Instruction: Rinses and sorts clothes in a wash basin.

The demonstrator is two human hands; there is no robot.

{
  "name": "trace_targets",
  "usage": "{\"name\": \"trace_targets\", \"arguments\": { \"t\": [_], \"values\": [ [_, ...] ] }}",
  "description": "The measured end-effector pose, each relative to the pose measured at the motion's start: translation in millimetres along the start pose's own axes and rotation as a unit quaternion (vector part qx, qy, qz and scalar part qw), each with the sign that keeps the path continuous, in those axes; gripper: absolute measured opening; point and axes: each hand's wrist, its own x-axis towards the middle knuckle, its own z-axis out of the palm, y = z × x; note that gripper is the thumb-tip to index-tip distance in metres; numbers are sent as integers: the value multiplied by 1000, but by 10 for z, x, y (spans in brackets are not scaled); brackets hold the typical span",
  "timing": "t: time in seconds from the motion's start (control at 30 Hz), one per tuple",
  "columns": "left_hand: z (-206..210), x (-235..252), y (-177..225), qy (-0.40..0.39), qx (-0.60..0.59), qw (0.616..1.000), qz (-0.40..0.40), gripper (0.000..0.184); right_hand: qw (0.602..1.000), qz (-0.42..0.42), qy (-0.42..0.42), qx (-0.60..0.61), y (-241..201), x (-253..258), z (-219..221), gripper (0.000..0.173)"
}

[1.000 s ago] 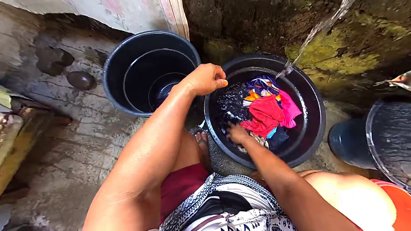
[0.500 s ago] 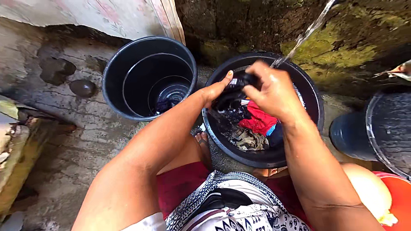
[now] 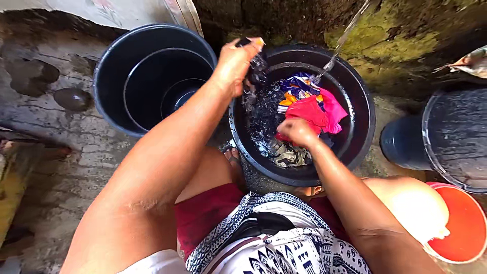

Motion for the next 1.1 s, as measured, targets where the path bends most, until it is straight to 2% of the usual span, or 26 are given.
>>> {"name": "trace_targets", "arguments": {
  "t": [0.07,0.13,0.2,0.23,0.3,0.33,0.37,0.43,0.53,0.6,0.67,0.73,0.77,0.83,0.93,1.0,1.1],
  "values": [
    [-139,10,180,53,2,997,63,32,977,24,-136,-162,429,32,470,25],
    [-388,68,297,117,44,982,142,32,926,60,-222,-299,634,-7,743,42],
    [-753,108,293,178,183,951,176,42,900,77,-227,-365,565,-46,767,36],
    [-948,88,258,182,274,933,148,56,902,83,-217,-365,504,-46,721,33],
    [-1248,12,145,132,416,899,29,81,942,87,-176,-270,379,-16,533,31],
    [-1328,6,93,112,456,882,-23,87,968,78,-139,-193,312,-1,405,29],
    [-1353,8,54,104,482,868,-54,89,987,57,-95,-117,243,-3,270,26],
    [-1303,26,63,108,496,859,-60,83,1000,-28,-1,3,23,-43,-21,23],
    [-1159,49,131,109,473,874,-30,71,977,-175,94,72,-641,-280,-566,21],
    [-1087,56,149,106,453,885,-9,63,949,-270,134,95,-1081,-494,-936,19],
    [-1041,73,174,106,434,894,19,56,914,-361,145,117,-1419,-639,-1263,17],
    [-1031,93,167,110,410,904,47,52,895,-422,127,71,-1633,-672,-1497,15],
    [-1033,96,164,113,401,908,54,51,902,-416,113,8,-1716,-664,-1544,14],
    [-1030,61,169,112,392,912,56,50,929,-349,82,-93,-1828,-615,-1519,16],
    [-1040,40,210,104,391,912,62,50,935,-329,129,-30,-1740,-456,-1410,12],
    [-1058,35,182,103,396,910,64,49,952,-281,113,-29,-1386,-341,-1043,13],
    [-1050,10,209,104,401,907,72,47,981,-110,-55,-148,-460,-5,-169,19]
  ]
}}
